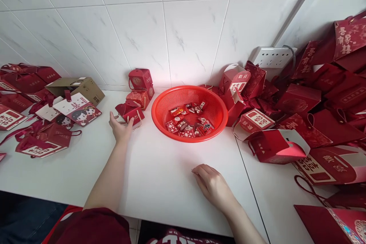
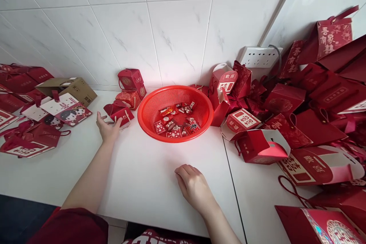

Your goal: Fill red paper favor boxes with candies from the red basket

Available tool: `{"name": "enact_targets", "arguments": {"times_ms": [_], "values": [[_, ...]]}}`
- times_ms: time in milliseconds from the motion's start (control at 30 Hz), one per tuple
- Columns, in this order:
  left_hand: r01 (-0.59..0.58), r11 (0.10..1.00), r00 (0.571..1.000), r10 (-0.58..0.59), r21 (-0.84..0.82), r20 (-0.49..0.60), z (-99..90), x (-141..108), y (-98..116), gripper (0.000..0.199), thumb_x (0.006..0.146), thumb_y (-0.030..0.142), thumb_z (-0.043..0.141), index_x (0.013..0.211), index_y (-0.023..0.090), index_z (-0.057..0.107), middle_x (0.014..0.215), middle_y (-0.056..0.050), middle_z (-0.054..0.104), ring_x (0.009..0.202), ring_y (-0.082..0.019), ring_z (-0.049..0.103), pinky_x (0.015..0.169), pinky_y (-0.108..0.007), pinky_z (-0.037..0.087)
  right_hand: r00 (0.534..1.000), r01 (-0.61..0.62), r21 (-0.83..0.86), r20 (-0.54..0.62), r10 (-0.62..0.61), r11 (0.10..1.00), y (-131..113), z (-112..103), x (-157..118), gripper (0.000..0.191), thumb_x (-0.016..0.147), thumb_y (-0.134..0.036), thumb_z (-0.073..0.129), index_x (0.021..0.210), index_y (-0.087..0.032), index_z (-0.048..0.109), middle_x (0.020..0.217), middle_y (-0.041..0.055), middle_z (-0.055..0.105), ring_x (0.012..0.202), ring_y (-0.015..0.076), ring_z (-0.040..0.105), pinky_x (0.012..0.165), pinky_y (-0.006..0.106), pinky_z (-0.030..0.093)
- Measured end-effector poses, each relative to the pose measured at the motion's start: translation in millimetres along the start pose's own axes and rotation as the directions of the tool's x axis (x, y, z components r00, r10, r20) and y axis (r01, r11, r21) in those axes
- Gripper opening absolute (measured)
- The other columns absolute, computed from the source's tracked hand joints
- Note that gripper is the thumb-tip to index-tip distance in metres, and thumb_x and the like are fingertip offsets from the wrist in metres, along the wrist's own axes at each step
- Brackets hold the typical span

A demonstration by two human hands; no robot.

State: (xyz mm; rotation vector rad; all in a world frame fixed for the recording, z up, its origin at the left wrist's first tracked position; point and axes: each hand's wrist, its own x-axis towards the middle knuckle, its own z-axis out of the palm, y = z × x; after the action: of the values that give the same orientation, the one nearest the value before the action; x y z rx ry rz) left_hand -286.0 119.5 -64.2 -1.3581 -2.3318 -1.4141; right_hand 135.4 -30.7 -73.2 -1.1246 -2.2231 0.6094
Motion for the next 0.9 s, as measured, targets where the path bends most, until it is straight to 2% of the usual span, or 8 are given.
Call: {"name": "enact_targets", "arguments": {"times_ms": [100, 167, 233, 333, 467, 567, 667, 900], "values": [[-0.263, 0.959, 0.963, 0.268, 0.11, -0.035, -5.3, -11.3, 27.8, 0.083, 0.084, 0.043, 0.064, 0.154, 0.012, 0.031, 0.144, -0.02, 0.047, 0.129, -0.033, 0.052, 0.114, -0.047, 0.04, 1.0, 0.008, -0.005, -0.008, -0.008, 1.0, 0.0, 1.0, 0.7, 0.017, 0.101, -0.014, 0.046, 0.105, -0.022, 0.06, 0.098, 0.005, 0.07, 0.085, 0.0202, 0.068, 0.075, 0.035, 0.056], [-0.426, 0.89, 0.904, 0.413, 0.161, 0.109, -5.2, -11.3, 53.2, 0.063, 0.086, 0.038, 0.062, 0.144, 0.016, 0.048, 0.145, -0.017, 0.049, 0.14, -0.035, 0.043, 0.123, -0.048, 0.026, 1.0, 0.015, -0.008, -0.008, -0.015, 1.0, -0.4, 1.7, 1.4, 0.017, 0.101, -0.014, 0.046, 0.104, -0.022, 0.06, 0.097, 0.0049, 0.069, 0.084, 0.02, 0.068, 0.074, 0.034, 0.056], [-0.487, 0.852, 0.866, 0.444, 0.189, 0.231, -2.6, -1.8, 74.4, 0.056, 0.086, 0.034, 0.063, 0.14, 0.021, 0.054, 0.153, -0.012, 0.044, 0.147, -0.036, 0.033, 0.127, -0.053, 0.011, 1.0, 0.018, -0.008, 0.0, -0.018, 1.0, -1.1, 1.9, 2.1, 0.017, 0.1, -0.013, 0.046, 0.103, -0.022, 0.06, 0.096, 0.0047, 0.069, 0.084, 0.0199, 0.068, 0.073, 0.034, 0.056], [-0.35, 0.9, 0.931, 0.304, 0.26, 0.202, 1.7, 23.2, 82.6, 0.073, 0.079, 0.035, 0.071, 0.146, 0.021, 0.047, 0.165, -0.014, 0.024, 0.153, -0.044, 0.015, 0.122, -0.068, 0.005, 1.0, 0.013, 0.002, 0.009, -0.013, 1.0, -1.7, 0.9, 2.2, 0.017, 0.1, -0.013, 0.046, 0.104, -0.023, 0.06, 0.096, 0.0044, 0.069, 0.084, 0.02, 0.067, 0.073, 0.034, 0.056], [-0.151, 0.943, 0.957, 0.063, 0.298, 0.285, 7.5, 44.4, 58.0, 0.081, 0.071, 0.033, 0.075, 0.146, 0.016, 0.047, 0.158, -0.022, 0.032, 0.15, -0.052, 0.014, 0.114, -0.072, 0.028, 1.0, -0.006, 0.013, -0.001, 0.006, 1.0, -0.7, -0.4, 1.6, 0.017, 0.101, -0.013, 0.047, 0.104, -0.023, 0.06, 0.097, 0.0043, 0.069, 0.084, 0.0201, 0.067, 0.074, 0.035, 0.055], [-0.128, 0.947, 0.975, 0.065, 0.296, 0.214, 16.0, 43.2, 46.3, 0.08, 0.072, 0.028, 0.071, 0.146, 0.009, 0.045, 0.157, -0.026, 0.033, 0.15, -0.052, 0.012, 0.116, -0.071, 0.025, 1.0, 0.001, 0.005, 0.005, -0.001, 1.0, -1.2, 0.5, 2.3, 0.016, 0.1, -0.013, 0.047, 0.103, -0.023, 0.06, 0.095, 0.0045, 0.069, 0.084, 0.0203, 0.067, 0.074, 0.035, 0.055], [-0.093, 0.951, 0.982, 0.038, 0.296, 0.187, 27.3, 40.0, 50.9, 0.079, 0.074, 0.025, 0.068, 0.147, 0.003, 0.043, 0.158, -0.029, 0.029, 0.151, -0.052, 0.01, 0.119, -0.071, 0.017, 1.0, 0.02, 0.006, 0.023, -0.02, 1.0, -3.3, 2.1, 2.9, 0.017, 0.1, -0.012, 0.047, 0.102, -0.023, 0.06, 0.093, 0.0042, 0.068, 0.084, 0.0204, 0.066, 0.074, 0.034, 0.055], [-0.025, 0.945, 0.987, -0.029, 0.327, 0.16, 49.4, 42.9, 69.1, 0.082, 0.08, 0.028, 0.066, 0.152, 0.0, 0.036, 0.16, -0.033, 0.023, 0.15, -0.055, 0.006, 0.111, -0.077, 0.026, 1.0, 0.001, 0.007, 0.021, -0.001, 1.0, -3.6, 0.5, 2.8, 0.017, 0.099, -0.011, 0.047, 0.102, -0.022, 0.06, 0.094, 0.0044, 0.068, 0.084, 0.0199, 0.066, 0.074, 0.035, 0.055]]}}
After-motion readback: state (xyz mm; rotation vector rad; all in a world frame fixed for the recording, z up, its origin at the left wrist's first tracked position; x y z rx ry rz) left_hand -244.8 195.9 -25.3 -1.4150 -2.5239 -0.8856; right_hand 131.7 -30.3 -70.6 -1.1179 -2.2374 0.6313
